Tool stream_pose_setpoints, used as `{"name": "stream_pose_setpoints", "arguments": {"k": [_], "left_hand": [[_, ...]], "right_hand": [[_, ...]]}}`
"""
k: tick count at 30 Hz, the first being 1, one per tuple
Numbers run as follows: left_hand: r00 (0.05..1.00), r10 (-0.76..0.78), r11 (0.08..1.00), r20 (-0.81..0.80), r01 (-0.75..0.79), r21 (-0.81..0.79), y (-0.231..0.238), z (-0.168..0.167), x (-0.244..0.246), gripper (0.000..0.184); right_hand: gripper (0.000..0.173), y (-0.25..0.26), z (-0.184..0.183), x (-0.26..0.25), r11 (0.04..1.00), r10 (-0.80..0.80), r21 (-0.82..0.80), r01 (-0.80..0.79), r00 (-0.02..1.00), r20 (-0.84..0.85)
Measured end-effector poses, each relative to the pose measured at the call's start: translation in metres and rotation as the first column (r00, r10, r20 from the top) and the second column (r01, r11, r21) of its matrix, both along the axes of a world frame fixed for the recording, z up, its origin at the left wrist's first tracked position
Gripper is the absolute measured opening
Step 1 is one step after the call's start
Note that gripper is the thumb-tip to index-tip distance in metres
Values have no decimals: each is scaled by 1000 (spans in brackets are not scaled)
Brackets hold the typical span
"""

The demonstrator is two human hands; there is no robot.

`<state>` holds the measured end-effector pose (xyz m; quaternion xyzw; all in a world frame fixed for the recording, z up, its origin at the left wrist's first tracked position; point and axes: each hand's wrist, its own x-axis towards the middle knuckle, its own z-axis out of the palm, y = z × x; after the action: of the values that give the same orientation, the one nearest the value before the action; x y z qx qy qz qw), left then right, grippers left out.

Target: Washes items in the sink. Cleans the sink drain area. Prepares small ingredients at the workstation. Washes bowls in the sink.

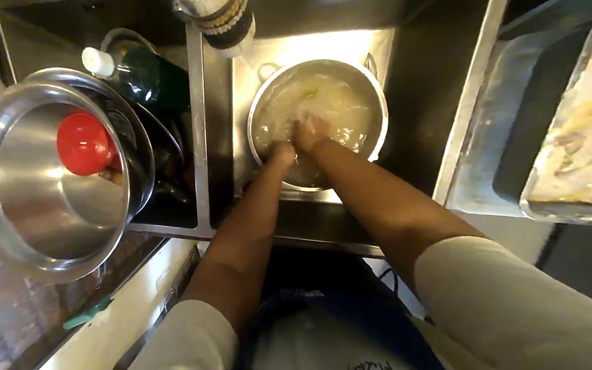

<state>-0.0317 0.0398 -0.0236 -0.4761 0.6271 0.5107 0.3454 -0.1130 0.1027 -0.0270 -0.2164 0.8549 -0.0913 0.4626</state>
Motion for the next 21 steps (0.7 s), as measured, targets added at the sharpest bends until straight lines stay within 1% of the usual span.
{"name": "stream_pose_setpoints", "arguments": {"k": [1, 2, 3, 5, 7, 9, 10, 11, 12, 14, 15, 17, 19, 21], "left_hand": [[999, 22, 1000, -24, -22, 4, 1, 1, 1, 35], [997, 63, 998, -44, -63, 18, -1, 3, 1, 40], [993, 108, 993, -51, -106, 45, -4, 5, 0, 42], [988, 150, 985, -25, -147, 89, -8, 13, 0, 40], [985, 170, 978, -7, -168, 122, -7, 15, 0, 38], [978, 208, 972, 15, -208, 105, -4, 16, -2, 34], [978, 205, 975, 30, -207, 76, 0, 18, -2, 26], [982, 184, 981, 31, -186, 55, 3, 18, 0, 25], [987, 159, 986, 19, -160, 55, 5, 18, 3, 28], [993, 113, 991, -38, -110, 81, 4, 21, 8, 37], [992, 104, 992, -71, -98, 73, 4, 26, 11, 38], [987, 73, 997, -144, -71, 24, 1, 43, 22, 41], [981, 17, 997, -194, -31, -68, -6, 64, 33, 43], [975, -46, 988, -217, 13, -151, -16, 87, 44, 42]], "right_hand": [[49, -1, 1, -4, 1000, -17, -10, 17, 1000, 18], [48, -4, 3, -10, 999, -42, -25, 42, 999, 2], [45, -7, -1, -19, 999, -45, -28, 43, 998, -47], [43, -9, -15, -34, 996, -76, -53, 70, 989, -124], [42, -6, -20, -33, 990, -119, -86, 111, 988, -93], [40, 0, -7, -20, 991, -95, -91, 93, 995, -17], [43, 3, 1, -11, 998, -45, -47, 45, 999, 11], [48, 5, 4, -3, 1000, 2, -5, -2, 1000, 13], [50, 8, 3, 2, 1000, 22, 14, -22, 1000, -3], [48, 12, -3, -2, 999, -42, -2, 42, 999, -23], [49, 13, -7, -10, 996, -85, -40, 83, 995, -43], [53, 20, -16, -25, 985, -150, -101, 137, 980, -134], [60, 26, -9, -31, 982, -186, -78, 175, 966, -177], [62, 31, 1, -25, 982, -181, 7, 186, 961, -210]]}}
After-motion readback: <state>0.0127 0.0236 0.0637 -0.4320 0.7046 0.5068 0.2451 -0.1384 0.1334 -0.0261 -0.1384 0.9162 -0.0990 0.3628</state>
